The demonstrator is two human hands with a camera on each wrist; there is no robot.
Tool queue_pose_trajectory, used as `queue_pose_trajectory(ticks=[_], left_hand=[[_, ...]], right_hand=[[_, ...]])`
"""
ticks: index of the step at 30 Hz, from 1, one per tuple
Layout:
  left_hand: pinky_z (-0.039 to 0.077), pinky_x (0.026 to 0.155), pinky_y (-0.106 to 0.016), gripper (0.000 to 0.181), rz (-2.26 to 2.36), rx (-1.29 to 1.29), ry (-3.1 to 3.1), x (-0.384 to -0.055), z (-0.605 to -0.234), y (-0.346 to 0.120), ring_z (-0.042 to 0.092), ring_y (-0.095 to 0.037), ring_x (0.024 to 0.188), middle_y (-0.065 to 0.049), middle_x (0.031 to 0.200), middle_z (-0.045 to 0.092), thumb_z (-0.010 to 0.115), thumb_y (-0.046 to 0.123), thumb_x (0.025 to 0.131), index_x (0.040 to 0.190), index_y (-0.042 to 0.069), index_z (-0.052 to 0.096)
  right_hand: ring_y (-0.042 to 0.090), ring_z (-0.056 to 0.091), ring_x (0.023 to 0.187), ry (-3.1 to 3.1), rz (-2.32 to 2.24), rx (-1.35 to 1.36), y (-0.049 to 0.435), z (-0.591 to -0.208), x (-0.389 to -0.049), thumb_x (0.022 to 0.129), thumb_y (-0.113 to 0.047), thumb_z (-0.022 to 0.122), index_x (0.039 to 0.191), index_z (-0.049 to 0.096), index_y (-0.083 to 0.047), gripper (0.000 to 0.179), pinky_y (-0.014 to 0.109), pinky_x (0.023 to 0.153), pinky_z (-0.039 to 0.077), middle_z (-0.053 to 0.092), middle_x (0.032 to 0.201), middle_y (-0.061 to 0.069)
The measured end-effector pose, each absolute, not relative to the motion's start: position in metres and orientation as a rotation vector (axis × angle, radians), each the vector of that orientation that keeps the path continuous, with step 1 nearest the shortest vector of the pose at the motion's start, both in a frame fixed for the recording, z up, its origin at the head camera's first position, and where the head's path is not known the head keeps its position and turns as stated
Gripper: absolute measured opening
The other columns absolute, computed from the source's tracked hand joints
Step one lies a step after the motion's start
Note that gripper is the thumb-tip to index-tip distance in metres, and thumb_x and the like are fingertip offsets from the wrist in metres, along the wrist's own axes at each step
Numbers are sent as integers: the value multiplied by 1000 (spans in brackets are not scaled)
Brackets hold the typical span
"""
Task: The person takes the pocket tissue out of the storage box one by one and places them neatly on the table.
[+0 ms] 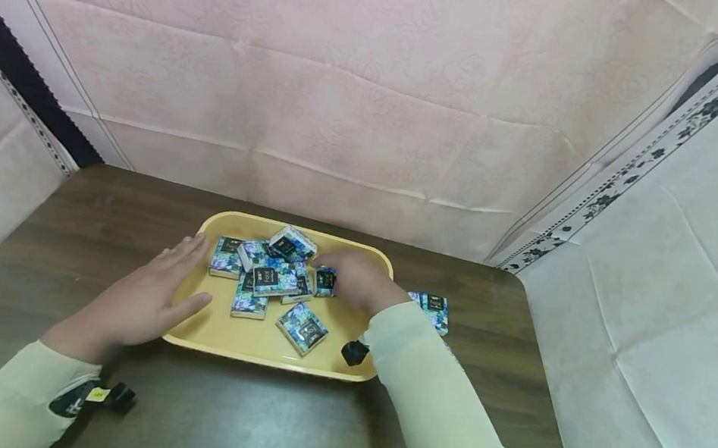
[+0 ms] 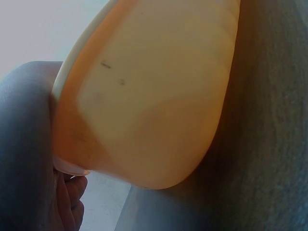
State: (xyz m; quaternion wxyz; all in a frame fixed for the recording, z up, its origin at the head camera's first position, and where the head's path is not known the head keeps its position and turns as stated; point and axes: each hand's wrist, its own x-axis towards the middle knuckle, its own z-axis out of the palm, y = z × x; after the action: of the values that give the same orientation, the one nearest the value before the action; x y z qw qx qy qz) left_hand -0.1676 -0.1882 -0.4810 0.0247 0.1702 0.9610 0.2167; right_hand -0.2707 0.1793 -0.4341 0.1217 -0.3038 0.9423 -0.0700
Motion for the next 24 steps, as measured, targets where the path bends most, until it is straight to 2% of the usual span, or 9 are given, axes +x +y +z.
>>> queue_pose_trajectory(ticks=[7,15,24], left_hand=[[21,140,-68,96,668,533,2979,-168,-482,-188,11,-41,177,-11,191,6,56,60,114,182,10,11],[21,140,-68,96,661,519,2973,-167,-481,-188,11,-42,177,-12,191,7,57,60,114,182,11,11],[21,140,-68,96,669,510,2971,-167,-480,-187,11,-41,177,-11,191,6,57,59,114,182,11,11]], right_hand=[[24,62,151,2747,-159,-889,179,-431,-265,105,6,65,151,73,-27,57,45,128,51,71,155,-1],[23,70,122,2774,-206,-1002,185,-419,-257,100,6,74,142,76,-17,48,44,111,61,75,137,5],[21,70,132,2821,-312,-964,201,-391,-245,101,0,80,143,75,-19,46,43,113,62,73,143,2]])
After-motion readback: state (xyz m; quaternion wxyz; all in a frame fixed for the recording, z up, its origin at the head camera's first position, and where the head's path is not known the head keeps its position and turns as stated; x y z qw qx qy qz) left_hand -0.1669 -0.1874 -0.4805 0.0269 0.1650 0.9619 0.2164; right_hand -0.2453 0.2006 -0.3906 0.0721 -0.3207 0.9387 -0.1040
